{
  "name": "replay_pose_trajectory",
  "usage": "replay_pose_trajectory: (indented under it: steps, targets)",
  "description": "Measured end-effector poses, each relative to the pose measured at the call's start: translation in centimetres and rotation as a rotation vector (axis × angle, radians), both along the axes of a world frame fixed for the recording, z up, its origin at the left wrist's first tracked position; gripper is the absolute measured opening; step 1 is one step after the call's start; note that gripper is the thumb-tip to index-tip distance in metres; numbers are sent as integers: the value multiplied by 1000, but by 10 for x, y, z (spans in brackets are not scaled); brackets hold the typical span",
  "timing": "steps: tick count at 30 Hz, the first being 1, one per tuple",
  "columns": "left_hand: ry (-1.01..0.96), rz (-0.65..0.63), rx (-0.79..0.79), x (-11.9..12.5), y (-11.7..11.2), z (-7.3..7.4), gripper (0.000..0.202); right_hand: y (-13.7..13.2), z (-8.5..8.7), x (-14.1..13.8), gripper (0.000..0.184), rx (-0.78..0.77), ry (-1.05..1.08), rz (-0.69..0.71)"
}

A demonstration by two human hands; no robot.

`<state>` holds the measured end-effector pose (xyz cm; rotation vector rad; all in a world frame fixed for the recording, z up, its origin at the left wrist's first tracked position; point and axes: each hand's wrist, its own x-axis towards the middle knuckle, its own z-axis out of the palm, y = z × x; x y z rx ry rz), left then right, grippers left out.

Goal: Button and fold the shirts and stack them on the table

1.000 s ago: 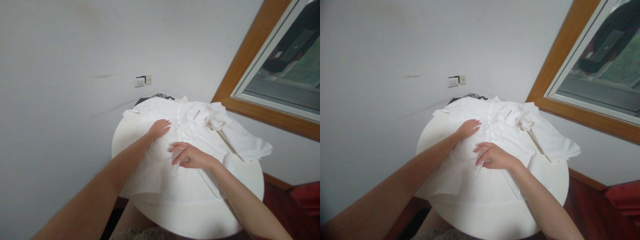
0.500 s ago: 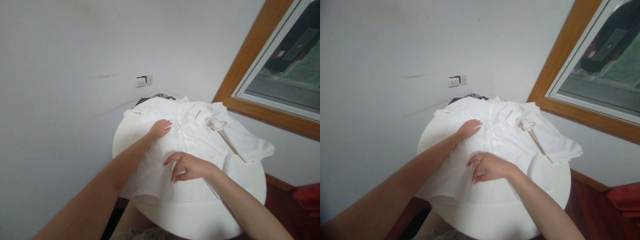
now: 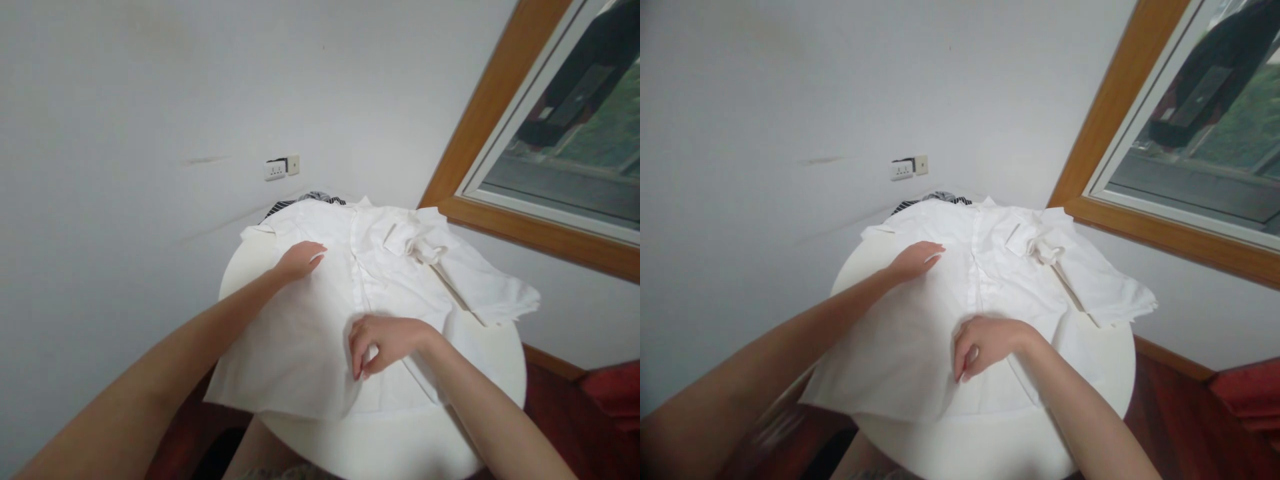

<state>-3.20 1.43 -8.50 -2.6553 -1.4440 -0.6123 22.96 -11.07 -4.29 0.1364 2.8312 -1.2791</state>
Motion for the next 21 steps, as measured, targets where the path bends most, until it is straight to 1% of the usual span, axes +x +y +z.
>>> replay_pose_trajectory:
  steps: [3, 6, 8, 10, 13, 15, 17, 18, 19, 21]
  targets:
    - [67, -29, -67, -11, -30, -3, 49, -1, 8, 1, 28, -90, -39, -30]
    - [137, -23, -124, -16, -51, -10, 54, -2, 13, 2, 33, -194, -85, -126]
    - [163, -2, -138, -22, -57, -13, 58, -1, 13, 2, 35, -238, -111, -182]
    - [192, 26, -142, -32, -58, -15, 63, -1, 12, 2, 36, -286, -121, -208]
    - [219, 112, -121, -48, -59, -16, 66, 1, 8, 1, 39, -375, -128, -221]
    - [226, 189, -90, -51, -59, -15, 64, 1, 7, 0, 41, -398, -132, -222]
    - [233, 247, -55, -42, -60, -11, 59, 1, 7, -1, 41, -396, -124, -221]
    - [233, 245, -36, -33, -60, -9, 56, 1, 7, -2, 41, -396, -115, -224]
    - [232, 221, -22, -22, -59, -8, 53, 0, 8, -2, 41, -398, -107, -230]
    - [204, 100, 7, 5, -56, -8, 51, -1, 9, -3, 42, -406, -100, -244]
